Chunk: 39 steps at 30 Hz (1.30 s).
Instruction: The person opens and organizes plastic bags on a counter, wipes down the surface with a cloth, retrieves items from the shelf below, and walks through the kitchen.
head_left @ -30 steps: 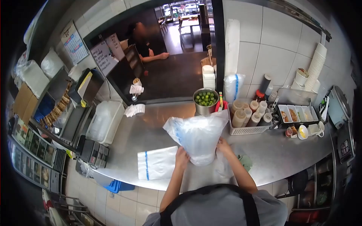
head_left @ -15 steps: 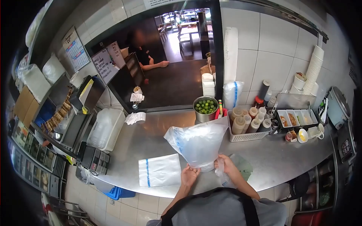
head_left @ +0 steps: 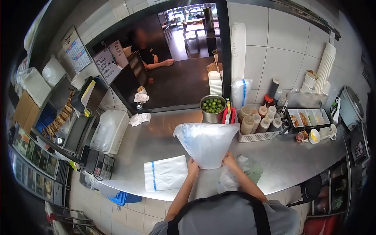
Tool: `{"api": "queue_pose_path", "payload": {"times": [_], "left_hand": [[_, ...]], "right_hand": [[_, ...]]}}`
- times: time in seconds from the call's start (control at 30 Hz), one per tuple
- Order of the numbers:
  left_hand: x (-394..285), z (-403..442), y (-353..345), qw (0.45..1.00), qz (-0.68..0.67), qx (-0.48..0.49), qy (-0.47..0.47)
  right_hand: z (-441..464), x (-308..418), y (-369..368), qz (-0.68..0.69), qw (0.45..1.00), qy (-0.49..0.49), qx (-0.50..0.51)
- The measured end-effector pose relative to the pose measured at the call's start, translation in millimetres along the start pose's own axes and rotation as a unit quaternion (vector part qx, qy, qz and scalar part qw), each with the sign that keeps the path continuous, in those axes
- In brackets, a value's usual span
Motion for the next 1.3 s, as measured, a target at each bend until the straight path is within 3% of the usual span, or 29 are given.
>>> {"api": "queue_pose_path", "payload": {"times": [0.07,0.17,0.23,0.33,0.37,0.43,0.47,0.53,0.63,0.73,0.77,0.83,0.87,0.9,0.97,1.07,1.13,1.23,1.3], "left_hand": [[11,-2,7,0.999,0.008,0.01,0.051],[18,-9,11,0.989,-0.017,0.042,0.138],[4,-23,2,0.983,-0.02,0.034,0.177],[-53,-40,-20,0.951,0.201,0.018,0.232],[-56,-27,-8,0.945,0.314,0.017,0.087],[-49,-7,15,0.839,0.505,0.008,-0.204],[-50,-6,16,0.865,0.475,0.007,-0.163],[-51,-2,14,0.908,0.41,0.006,-0.081],[-35,13,23,0.878,0.447,-0.036,-0.164],[-25,22,30,0.897,0.416,-0.004,-0.149],[-28,17,30,0.877,0.441,-0.014,-0.19],[-41,7,24,0.826,0.491,-0.035,-0.277],[-56,-9,19,0.866,0.405,-0.11,-0.271],[-73,-38,9,0.894,0.314,-0.181,-0.262],[-111,-90,-16,0.869,0.276,-0.229,-0.341],[-126,-125,-50,0.847,0.308,0.003,-0.432],[-135,-140,-93,0.851,0.336,0.153,-0.373],[-137,-146,-133,0.865,0.399,0.189,-0.238],[-133,-142,-119,0.87,0.391,0.198,-0.226]], "right_hand": [[-2,7,6,-0.073,0.997,-0.012,0.028],[-12,12,10,-0.009,0.998,-0.065,0.007],[7,-19,23,0.017,0.993,-0.099,0.069],[18,-21,33,-0.064,0.991,-0.09,0.076],[16,-16,35,-0.11,0.989,-0.079,0.063],[16,4,25,-0.138,0.988,0.061,0.024],[16,12,20,-0.15,0.98,0.131,0.006],[24,17,18,-0.244,0.962,0.121,0.017],[38,16,15,-0.286,0.95,0.125,0.017],[39,-4,15,-0.283,0.951,0.126,0.014],[37,-7,15,-0.283,0.95,0.129,0.013],[24,-22,34,-0.404,0.902,0.145,0.052],[26,-22,40,-0.461,0.871,0.156,0.067],[-29,47,31,-0.515,0.85,0.049,0.097],[-65,75,47,-0.522,0.819,-0.003,0.239],[-110,136,23,-0.443,0.856,0.076,0.254],[-125,177,-7,-0.369,0.882,0.218,0.195],[-148,233,-43,-0.24,0.893,0.362,0.122],[-150,249,-42,-0.221,0.878,0.415,0.088]]}}
Point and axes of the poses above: each hand's wrist, its own z-axis towards the middle knuckle, its own y-axis out of the back of the hand, x = y × z, the point moved 4 cm from there along z, towards the middle knuckle, and after that the axes turned 11 degrees about x, right-handed, at the moved point
